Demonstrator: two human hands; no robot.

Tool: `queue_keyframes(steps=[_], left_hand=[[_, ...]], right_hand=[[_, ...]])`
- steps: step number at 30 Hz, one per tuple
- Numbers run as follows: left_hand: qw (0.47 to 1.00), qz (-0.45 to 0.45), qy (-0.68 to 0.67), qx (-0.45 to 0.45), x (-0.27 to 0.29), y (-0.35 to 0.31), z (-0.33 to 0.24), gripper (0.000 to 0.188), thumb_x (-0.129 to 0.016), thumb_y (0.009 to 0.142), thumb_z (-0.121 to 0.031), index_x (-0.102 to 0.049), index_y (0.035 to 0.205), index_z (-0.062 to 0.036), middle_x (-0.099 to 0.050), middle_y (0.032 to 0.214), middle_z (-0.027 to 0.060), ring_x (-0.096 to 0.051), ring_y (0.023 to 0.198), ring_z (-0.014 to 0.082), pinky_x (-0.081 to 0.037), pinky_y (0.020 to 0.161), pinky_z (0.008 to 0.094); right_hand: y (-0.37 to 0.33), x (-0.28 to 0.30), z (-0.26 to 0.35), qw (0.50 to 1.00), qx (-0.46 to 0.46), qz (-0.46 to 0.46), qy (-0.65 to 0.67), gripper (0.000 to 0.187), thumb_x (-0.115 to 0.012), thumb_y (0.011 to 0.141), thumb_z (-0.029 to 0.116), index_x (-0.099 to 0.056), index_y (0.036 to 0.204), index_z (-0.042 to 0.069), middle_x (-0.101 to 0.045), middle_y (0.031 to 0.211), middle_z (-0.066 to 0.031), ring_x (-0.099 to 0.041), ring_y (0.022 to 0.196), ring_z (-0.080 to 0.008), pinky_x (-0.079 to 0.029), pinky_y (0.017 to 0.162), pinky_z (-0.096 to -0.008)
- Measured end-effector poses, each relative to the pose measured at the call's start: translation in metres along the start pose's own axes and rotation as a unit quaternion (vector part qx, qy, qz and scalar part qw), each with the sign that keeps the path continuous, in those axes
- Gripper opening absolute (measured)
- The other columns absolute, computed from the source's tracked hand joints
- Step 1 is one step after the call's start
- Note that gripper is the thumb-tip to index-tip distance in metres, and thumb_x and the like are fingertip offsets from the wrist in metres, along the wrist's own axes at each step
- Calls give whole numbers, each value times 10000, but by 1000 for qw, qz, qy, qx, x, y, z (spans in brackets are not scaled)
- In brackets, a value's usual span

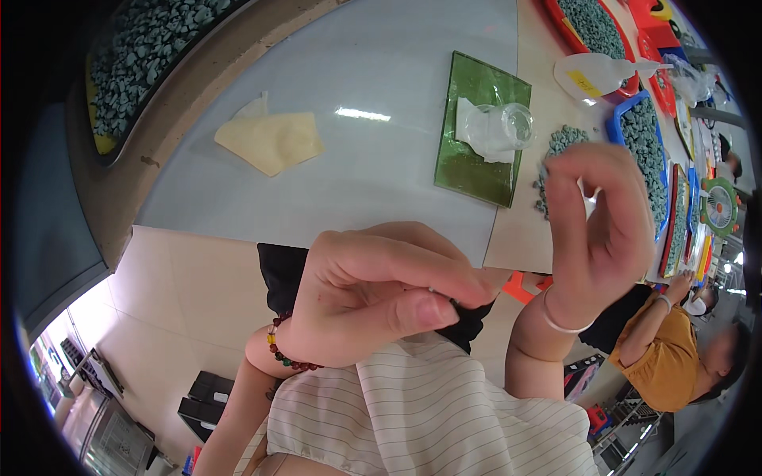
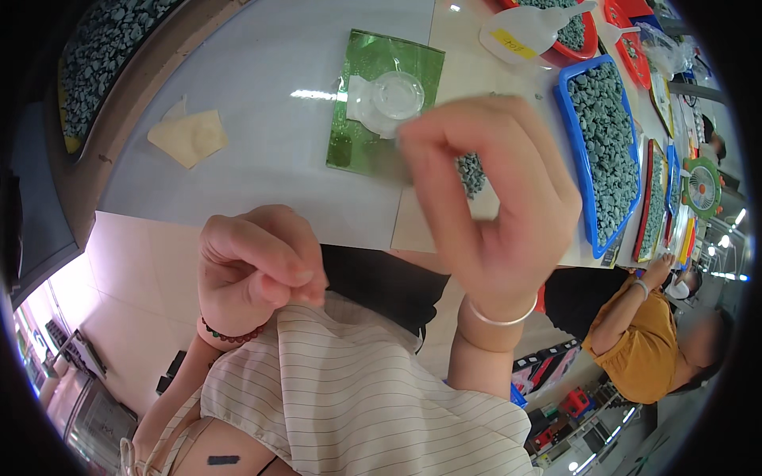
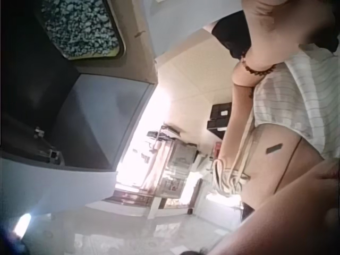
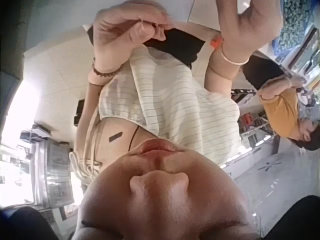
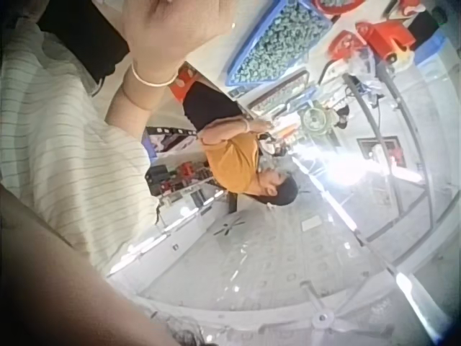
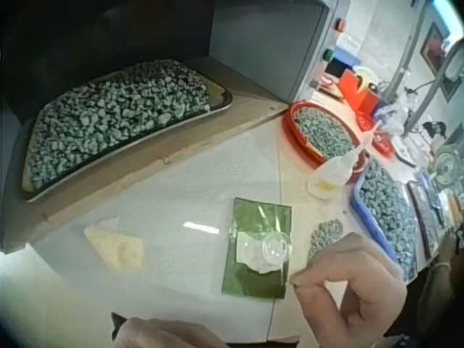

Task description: The person sorts small blue plastic molded parts by hand, inspecting them at a production workbench.

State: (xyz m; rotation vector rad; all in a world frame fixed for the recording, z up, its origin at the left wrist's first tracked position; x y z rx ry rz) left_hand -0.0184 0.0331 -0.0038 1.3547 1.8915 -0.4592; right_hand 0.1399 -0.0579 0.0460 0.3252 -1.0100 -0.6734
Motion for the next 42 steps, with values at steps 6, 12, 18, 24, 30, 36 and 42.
queue_keyframes(steps=[6,12,18,24,30,36,42], left_hand=[[999,-49,-17,4,-4,-1,3,211,-647,725,77,-570,921,56,-613,896,136,-600,879,175,-488,736,288],[988,-129,80,-4,-20,-1,5,281,-705,758,-208,-486,827,-46,-558,691,94,-556,586,159,-487,541,283],[983,-108,144,-30,-15,1,8,216,-655,797,-182,-503,851,-37,-547,746,102,-545,611,144,-486,544,271],[947,11,290,-139,-3,0,7,195,-628,734,72,-568,918,48,-615,832,111,-587,665,142,-468,585,223],[975,-100,154,-124,-14,0,12,218,-690,668,100,-577,846,44,-628,770,128,-619,665,162,-496,592,244],[961,-54,219,-159,-9,-1,13,224,-715,650,81,-589,826,26,-641,771,136,-633,663,171,-500,585,242],[956,-65,251,-140,-13,-4,11,225,-728,627,83,-597,798,17,-642,750,128,-630,647,168,-497,581,238]], right_hand=[[-30,-9,23,930,-152,-40,332,226,-594,778,168,-450,694,16,-489,654,-113,-511,607,-229,-441,544,-300],[-45,-10,22,868,-159,-4,471,99,-565,712,-52,-565,811,-52,-592,835,-175,-597,774,-239,-484,665,-308],[-51,-11,20,859,-172,-12,482,111,-547,707,-69,-563,817,-58,-591,860,-183,-594,773,-231,-486,681,-300],[-52,-15,23,856,-171,-25,487,116,-548,701,-81,-562,812,-51,-592,856,-180,-596,767,-221,-496,668,-294],[-50,-14,26,921,-116,-32,370,173,-596,652,-94,-590,808,-18,-605,823,-140,-600,730,-220,-496,633,-281],[-46,-15,29,975,-36,-25,219,150,-623,790,133,-543,754,10,-581,757,-129,-590,636,-238,-484,604,-339],[-42,-5,28,988,58,-12,145,95,-653,738,69,-571,761,27,-605,772,-118,-604,653,-235,-487,627,-363]])
Point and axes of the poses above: each hand's wrist, its own y-axis towards the middle knuckle, its own x-axis out of the back of the hand, z = x × y, the point moved 1 cm from there along y, towards the middle knuckle
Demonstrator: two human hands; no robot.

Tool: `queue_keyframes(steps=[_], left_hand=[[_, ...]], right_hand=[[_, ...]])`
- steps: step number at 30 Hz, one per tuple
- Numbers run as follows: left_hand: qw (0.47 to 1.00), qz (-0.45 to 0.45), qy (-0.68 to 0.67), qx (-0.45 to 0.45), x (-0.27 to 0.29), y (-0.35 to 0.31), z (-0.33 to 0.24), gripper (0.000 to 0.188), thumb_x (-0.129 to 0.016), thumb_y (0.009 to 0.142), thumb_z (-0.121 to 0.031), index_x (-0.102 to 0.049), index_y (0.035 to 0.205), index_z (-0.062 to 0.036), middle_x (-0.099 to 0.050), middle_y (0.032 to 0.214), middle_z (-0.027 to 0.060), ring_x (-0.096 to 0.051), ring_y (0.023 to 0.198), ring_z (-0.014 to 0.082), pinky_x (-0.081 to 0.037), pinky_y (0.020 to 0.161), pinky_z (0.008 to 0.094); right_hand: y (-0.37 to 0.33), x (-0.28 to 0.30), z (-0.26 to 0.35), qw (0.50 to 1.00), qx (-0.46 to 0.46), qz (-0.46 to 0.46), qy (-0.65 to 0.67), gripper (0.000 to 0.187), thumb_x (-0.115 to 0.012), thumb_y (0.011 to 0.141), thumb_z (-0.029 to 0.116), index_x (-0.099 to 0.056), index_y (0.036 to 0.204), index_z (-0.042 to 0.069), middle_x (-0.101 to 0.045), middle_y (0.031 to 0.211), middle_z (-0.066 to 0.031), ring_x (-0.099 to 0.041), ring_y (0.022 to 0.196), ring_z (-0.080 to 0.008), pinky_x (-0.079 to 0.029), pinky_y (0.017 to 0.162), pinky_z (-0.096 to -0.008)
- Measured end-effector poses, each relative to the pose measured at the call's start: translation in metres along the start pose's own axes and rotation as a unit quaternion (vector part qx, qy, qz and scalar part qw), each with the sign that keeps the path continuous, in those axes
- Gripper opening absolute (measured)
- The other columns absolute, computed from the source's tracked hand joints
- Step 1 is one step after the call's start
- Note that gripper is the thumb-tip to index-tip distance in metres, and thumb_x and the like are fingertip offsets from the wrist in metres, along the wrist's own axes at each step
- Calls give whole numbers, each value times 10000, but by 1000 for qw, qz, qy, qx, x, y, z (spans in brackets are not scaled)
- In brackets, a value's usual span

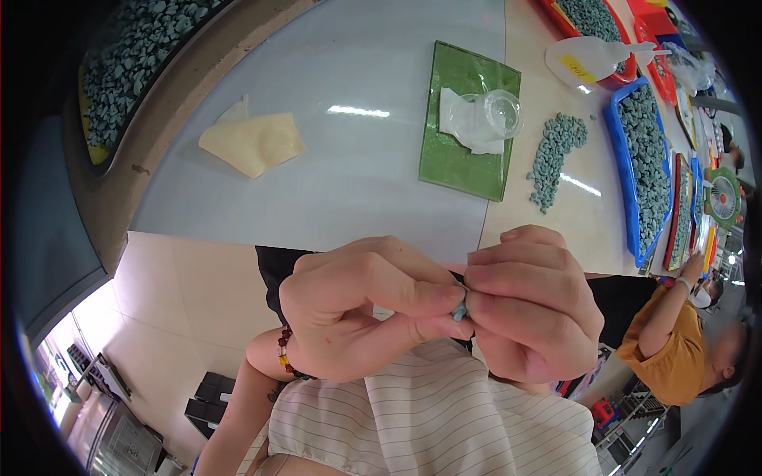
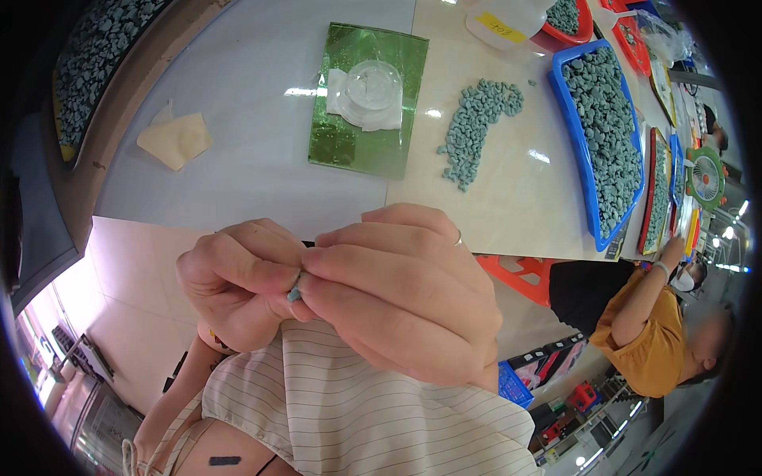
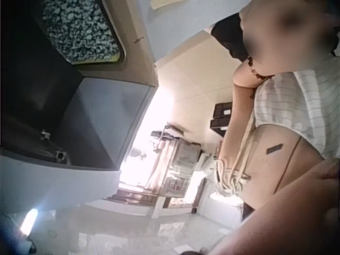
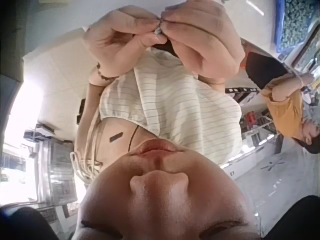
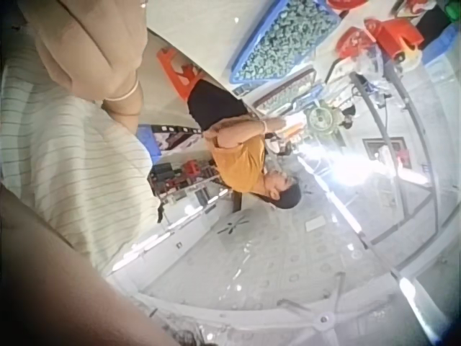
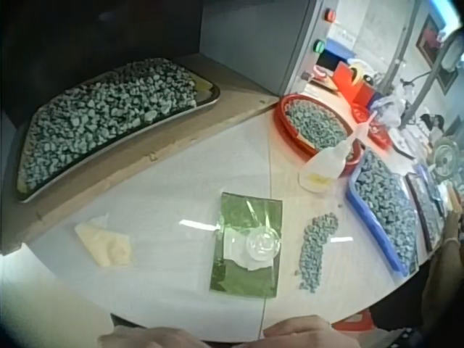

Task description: The person sorts small blue plastic molded parts by hand, inspecting them at a production workbench.

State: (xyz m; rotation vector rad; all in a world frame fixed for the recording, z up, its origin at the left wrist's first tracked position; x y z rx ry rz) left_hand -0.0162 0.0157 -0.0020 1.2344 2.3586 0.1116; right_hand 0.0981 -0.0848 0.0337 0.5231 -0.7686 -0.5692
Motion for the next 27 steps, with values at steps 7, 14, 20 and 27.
queue_keyframes(steps=[7,14,20,27], left_hand=[[980,29,-149,126,1,3,-2,215,-637,737,88,-566,939,64,-619,897,132,-616,787,154,-503,692,243],[942,90,-272,176,0,5,1,188,-526,845,36,-539,1027,78,-597,938,121,-583,850,142,-490,754,254],[966,101,-153,184,2,5,-6,247,-522,862,-37,-529,1087,65,-600,972,122,-584,849,144,-484,771,267],[990,65,0,124,25,10,-22,288,-534,860,-168,-548,984,91,-597,915,214,-596,811,247,-489,740,344]], right_hand=[[-4,-5,2,993,-77,-37,80,269,-715,552,-4,-628,806,20,-624,828,-94,-614,726,-211,-489,615,-300],[-2,-2,-1,994,-89,-29,56,317,-742,575,123,-631,864,54,-548,805,-75,-538,671,-202,-456,557,-294],[6,18,1,994,-70,-26,-76,332,-722,540,16,-645,862,30,-566,786,-73,-528,676,-187,-443,582,-275],[-14,134,-74,850,-236,-230,-410,220,-623,799,102,-611,990,-7,-581,848,-45,-497,718,-86,-363,602,-193]])
Point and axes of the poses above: each hand's wrist, its own y-axis towards the middle knuckle, its own x-axis out of the back of the hand, z = x × y, the point moved 1 cm from there along y, towards the middle knuckle
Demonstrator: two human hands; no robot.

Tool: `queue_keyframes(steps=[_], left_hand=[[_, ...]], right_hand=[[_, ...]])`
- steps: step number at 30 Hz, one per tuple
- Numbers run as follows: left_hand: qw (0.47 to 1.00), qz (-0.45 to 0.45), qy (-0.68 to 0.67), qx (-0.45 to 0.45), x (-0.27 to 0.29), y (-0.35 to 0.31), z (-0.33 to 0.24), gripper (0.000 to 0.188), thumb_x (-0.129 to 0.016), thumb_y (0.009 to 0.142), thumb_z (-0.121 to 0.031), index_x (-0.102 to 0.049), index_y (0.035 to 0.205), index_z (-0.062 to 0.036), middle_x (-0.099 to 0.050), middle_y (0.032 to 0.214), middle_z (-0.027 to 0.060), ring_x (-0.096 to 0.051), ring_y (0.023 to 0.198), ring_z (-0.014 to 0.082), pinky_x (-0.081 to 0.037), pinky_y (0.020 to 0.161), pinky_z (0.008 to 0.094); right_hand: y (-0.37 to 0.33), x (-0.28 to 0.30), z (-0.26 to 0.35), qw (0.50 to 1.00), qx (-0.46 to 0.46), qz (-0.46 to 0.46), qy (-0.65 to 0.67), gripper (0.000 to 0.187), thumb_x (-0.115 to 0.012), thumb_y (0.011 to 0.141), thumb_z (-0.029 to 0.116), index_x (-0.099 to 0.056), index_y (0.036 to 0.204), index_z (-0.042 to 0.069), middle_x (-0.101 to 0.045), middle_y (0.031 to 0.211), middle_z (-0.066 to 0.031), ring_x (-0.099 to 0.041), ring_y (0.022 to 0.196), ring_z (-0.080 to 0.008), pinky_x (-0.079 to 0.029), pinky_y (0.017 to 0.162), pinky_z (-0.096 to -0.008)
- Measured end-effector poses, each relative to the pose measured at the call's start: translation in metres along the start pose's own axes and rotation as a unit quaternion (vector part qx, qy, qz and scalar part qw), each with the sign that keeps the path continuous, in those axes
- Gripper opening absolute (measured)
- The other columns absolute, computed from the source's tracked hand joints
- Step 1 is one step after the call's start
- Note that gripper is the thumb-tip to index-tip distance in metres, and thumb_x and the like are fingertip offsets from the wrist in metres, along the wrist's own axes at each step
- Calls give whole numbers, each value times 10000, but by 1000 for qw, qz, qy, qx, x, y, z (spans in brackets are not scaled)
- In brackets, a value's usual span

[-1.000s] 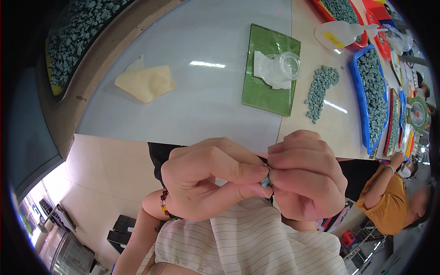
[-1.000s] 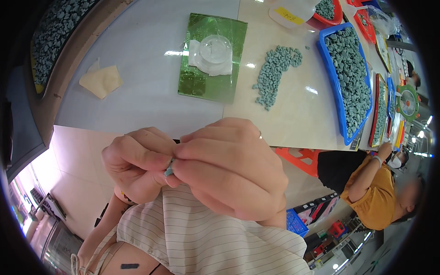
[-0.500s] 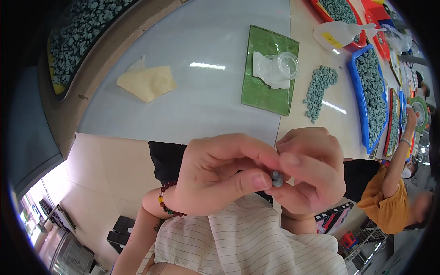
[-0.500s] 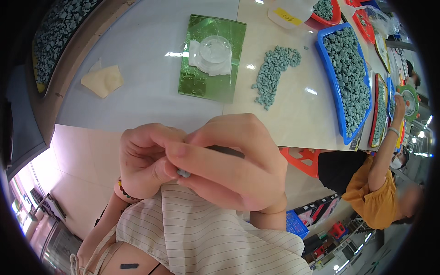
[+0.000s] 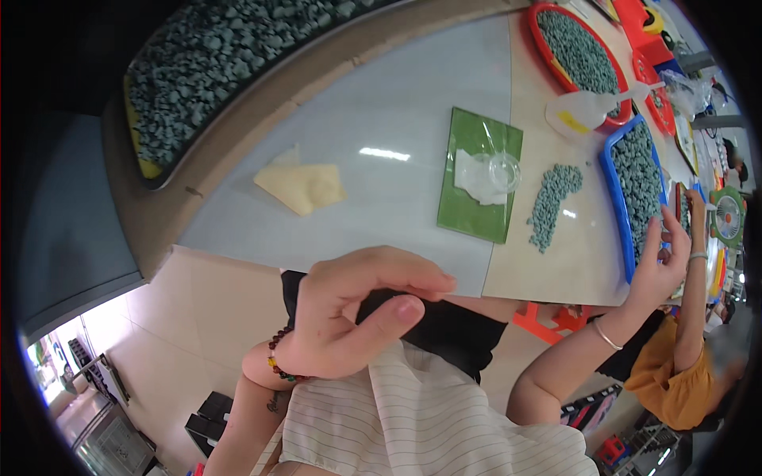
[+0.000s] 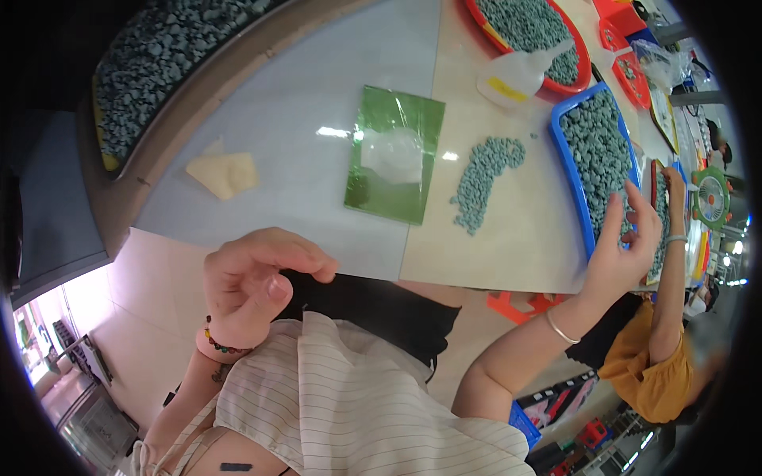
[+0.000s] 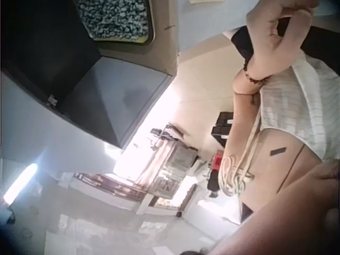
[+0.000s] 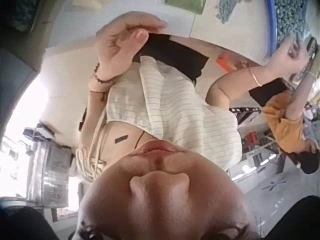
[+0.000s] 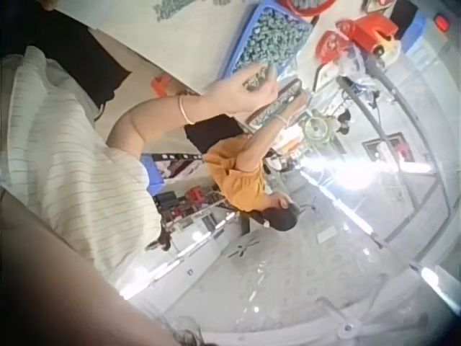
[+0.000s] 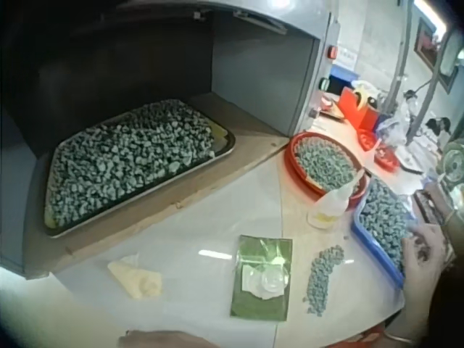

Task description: The person sorts small blue plastic molded parts by hand, inspecting them at a production workbench.

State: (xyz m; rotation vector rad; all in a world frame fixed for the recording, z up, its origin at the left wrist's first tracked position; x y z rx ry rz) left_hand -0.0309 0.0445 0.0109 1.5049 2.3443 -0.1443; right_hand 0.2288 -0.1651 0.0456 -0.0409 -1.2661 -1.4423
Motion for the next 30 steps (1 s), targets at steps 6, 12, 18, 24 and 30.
queue_keyframes(steps=[6,12,18,24,30], left_hand=[[908,-101,366,-180,25,52,-64,199,-515,840,-113,-585,922,55,-613,936,151,-576,905,221,-426,847,331],[730,-27,634,-256,60,177,-94,331,-591,809,-177,-514,1075,4,-555,1023,168,-537,948,311,-426,804,347],[647,151,718,-208,99,219,-33,394,-508,879,-269,-473,1226,-86,-476,1246,143,-386,1214,274,-286,1022,362],[682,111,690,-215,92,220,-37,196,-535,832,-203,-572,924,-34,-579,963,112,-513,936,276,-394,850,347],[696,102,666,-249,99,230,-36,125,-534,807,-147,-548,804,-23,-574,811,97,-509,793,279,-400,765,345]], right_hand=[[-18,-3,9,983,36,-62,169,201,-591,784,58,-609,971,-13,-548,914,-63,-462,732,-129,-340,595,-232],[-55,-26,55,956,58,100,269,180,-629,714,76,-615,875,-4,-522,847,-70,-448,714,-130,-330,592,-234],[-56,-21,47,917,-47,176,355,173,-631,714,95,-613,849,-10,-501,797,-74,-455,680,-150,-346,573,-237],[-55,-24,44,908,3,215,361,151,-587,775,102,-592,854,-27,-465,832,-37,-382,647,-68,-294,548,-177],[-55,-25,45,908,2,217,357,146,-594,761,105,-597,831,-23,-465,824,-34,-382,633,-76,-292,537,-184]])
Point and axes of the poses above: each hand's wrist, its own y-axis towards the middle knuckle, its own x-axis out of the back of the hand, z = x × y, the point moved 1 cm from there along y, towards the middle knuckle
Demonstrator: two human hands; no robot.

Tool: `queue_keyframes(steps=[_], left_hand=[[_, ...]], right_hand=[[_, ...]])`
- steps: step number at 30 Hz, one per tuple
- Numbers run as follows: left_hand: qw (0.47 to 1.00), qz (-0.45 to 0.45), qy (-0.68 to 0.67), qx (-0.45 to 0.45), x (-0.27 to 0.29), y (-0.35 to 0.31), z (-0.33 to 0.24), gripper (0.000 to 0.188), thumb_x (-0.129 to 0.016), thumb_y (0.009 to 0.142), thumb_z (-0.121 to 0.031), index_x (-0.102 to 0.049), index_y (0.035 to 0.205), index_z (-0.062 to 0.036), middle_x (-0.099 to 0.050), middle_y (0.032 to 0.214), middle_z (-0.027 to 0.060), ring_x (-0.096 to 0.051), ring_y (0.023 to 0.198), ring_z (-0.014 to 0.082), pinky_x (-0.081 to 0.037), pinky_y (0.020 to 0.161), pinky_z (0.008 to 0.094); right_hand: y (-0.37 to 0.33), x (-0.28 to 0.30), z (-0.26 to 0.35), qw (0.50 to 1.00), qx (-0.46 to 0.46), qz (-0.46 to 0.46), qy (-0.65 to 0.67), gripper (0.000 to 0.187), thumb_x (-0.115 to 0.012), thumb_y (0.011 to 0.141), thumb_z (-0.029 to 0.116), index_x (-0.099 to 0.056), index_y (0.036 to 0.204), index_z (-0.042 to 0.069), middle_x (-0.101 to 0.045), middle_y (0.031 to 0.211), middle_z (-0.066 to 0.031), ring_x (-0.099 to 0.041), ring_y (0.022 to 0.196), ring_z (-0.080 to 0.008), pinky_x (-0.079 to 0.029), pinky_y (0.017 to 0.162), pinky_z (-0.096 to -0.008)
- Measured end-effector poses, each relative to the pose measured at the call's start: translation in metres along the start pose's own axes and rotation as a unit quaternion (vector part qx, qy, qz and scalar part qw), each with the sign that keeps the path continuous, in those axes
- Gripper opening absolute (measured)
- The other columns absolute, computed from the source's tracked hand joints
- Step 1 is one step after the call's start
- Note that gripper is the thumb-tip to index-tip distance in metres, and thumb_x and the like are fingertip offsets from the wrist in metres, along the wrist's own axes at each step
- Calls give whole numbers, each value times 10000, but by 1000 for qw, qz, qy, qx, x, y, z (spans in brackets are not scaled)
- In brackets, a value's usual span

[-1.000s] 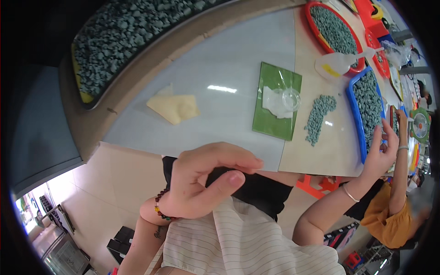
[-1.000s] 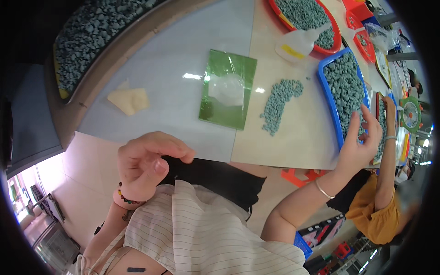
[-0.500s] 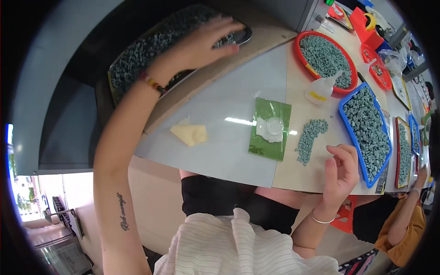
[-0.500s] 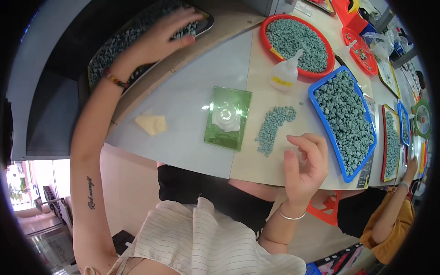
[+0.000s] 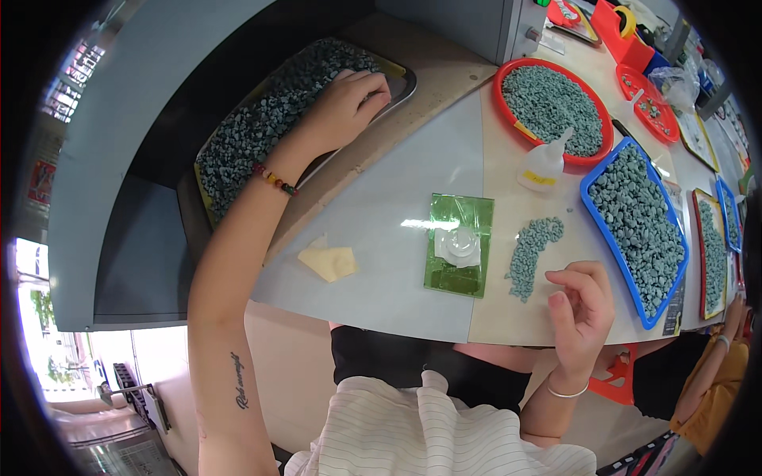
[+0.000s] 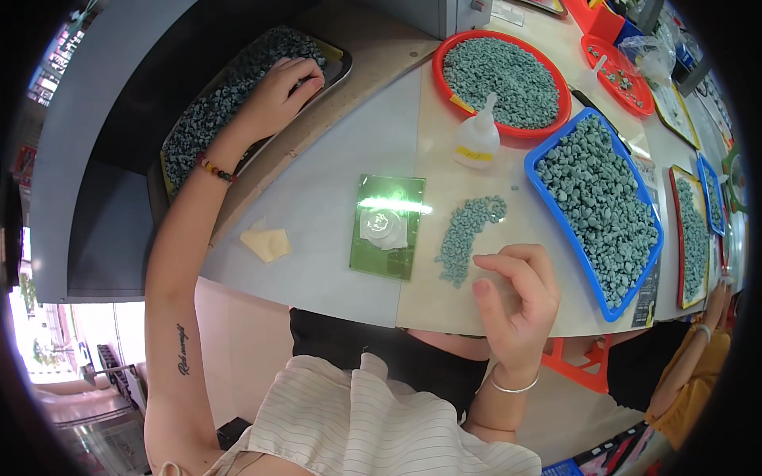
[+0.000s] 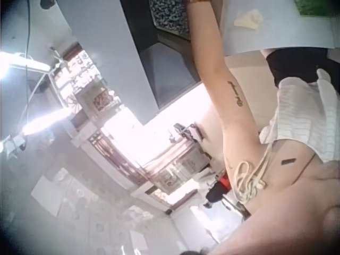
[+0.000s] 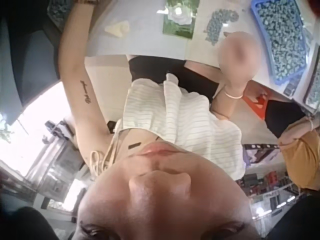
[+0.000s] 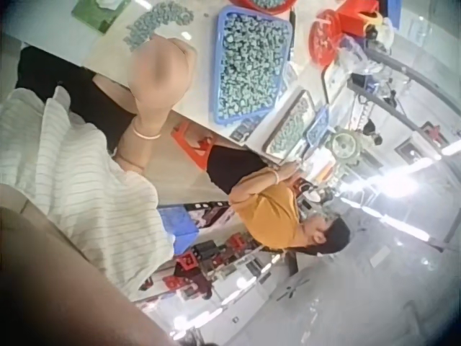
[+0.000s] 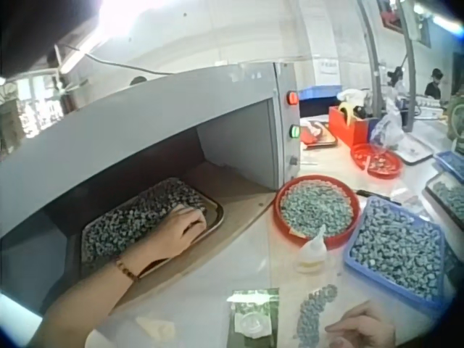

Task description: The person sorts small blue plastic molded parts by hand, inspecting them at a production workbench.

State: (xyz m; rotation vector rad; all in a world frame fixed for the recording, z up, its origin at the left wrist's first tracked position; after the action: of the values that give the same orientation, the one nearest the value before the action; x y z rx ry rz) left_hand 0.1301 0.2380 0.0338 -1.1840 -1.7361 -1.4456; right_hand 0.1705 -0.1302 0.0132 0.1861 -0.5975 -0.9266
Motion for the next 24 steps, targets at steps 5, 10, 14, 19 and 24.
queue_keyframes(steps=[5,10,14,19,24], left_hand=[[1000,11,-8,22,3,0,2,130,-524,842,-151,-555,844,-24,-567,810,73,-517,832,215,-403,761,308],[998,-68,6,2,6,14,-18,106,-555,810,-134,-571,823,-30,-594,810,74,-547,810,239,-426,736,326],[996,-90,-20,12,11,32,-52,94,-560,800,-119,-578,794,-27,-601,761,74,-570,741,246,-445,674,315],[984,-143,-106,14,7,60,-74,75,-558,807,-88,-592,816,-22,-582,706,80,-551,619,154,-431,570,255],[957,-184,-225,11,34,80,-159,37,-547,777,-14,-581,785,-2,-526,634,56,-462,504,100,-394,512,193]], right_hand=[[3,0,0,1000,5,7,2,149,-595,760,109,-598,831,-21,-469,815,-39,-382,628,-82,-294,533,-190],[2,3,1,1000,10,-6,-17,144,-599,757,115,-608,823,-12,-483,811,-46,-406,641,-85,-313,540,-191],[5,2,2,1000,17,3,-22,130,-613,722,97,-626,814,6,-515,798,-69,-477,646,-133,-368,550,-215],[6,7,7,998,56,-2,-16,150,-637,656,40,-643,806,28,-542,779,-93,-536,655,-196,-438,582,-268],[2,13,2,997,60,-16,36,154,-657,639,16,-645,791,42,-551,745,-76,-543,666,-196,-445,592,-278]])
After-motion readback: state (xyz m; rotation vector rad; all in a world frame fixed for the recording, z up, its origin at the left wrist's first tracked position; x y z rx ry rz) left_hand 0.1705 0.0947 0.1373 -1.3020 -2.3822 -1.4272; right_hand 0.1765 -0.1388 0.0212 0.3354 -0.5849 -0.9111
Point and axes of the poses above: each hand's wrist, its own y-axis towards the middle knuckle, its own x-axis out of the back of the hand, z = x × y, the point moved 1 cm from there along y, towards the middle knuckle
